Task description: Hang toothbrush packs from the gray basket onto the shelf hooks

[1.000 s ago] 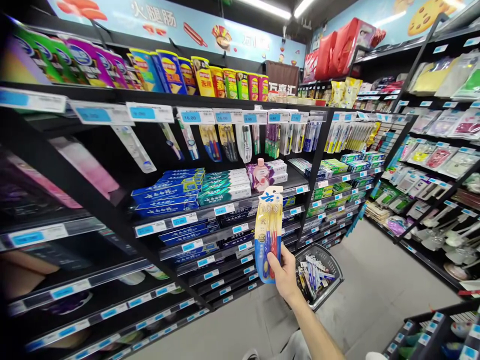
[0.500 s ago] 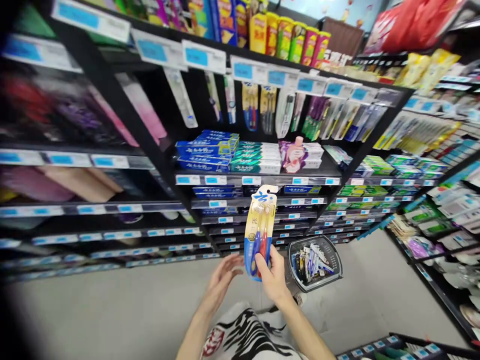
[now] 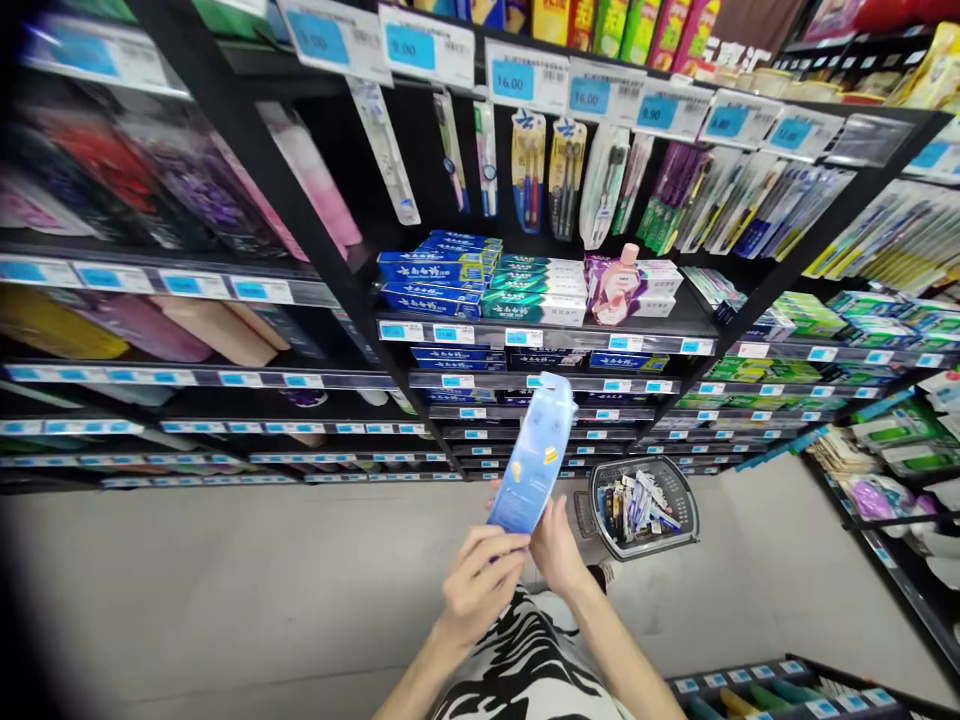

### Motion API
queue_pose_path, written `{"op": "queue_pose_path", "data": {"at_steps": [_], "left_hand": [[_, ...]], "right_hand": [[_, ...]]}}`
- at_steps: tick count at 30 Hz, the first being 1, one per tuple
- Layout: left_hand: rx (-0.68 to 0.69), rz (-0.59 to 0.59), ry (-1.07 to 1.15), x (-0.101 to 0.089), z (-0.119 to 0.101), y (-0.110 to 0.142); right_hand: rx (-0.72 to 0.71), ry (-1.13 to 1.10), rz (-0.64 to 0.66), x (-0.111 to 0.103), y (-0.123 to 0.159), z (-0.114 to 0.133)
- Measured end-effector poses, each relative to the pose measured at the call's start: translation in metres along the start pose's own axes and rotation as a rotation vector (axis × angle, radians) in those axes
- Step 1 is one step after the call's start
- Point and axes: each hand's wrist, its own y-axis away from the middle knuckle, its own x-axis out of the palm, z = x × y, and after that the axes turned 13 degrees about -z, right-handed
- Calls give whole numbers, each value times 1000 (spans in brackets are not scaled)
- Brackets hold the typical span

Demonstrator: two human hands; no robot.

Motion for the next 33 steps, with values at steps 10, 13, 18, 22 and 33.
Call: {"op": "queue_pose_path", "data": {"at_steps": [10, 13, 18, 22, 33], "left_hand": [[167, 208, 6, -3, -9, 8], [173, 202, 31, -3, -8, 13], [312, 208, 101, -6, -11, 16], [338, 219, 111, -8, -13, 16], [362, 174, 93, -18, -18, 23]], "right_hand": [[197, -343, -62, -3, -2, -3], [212, -380, -36, -5, 1, -3], [240, -432, -27, -7, 4, -1], [231, -469, 8, -8, 5, -1], [243, -431, -16, -10, 9, -2]]}}
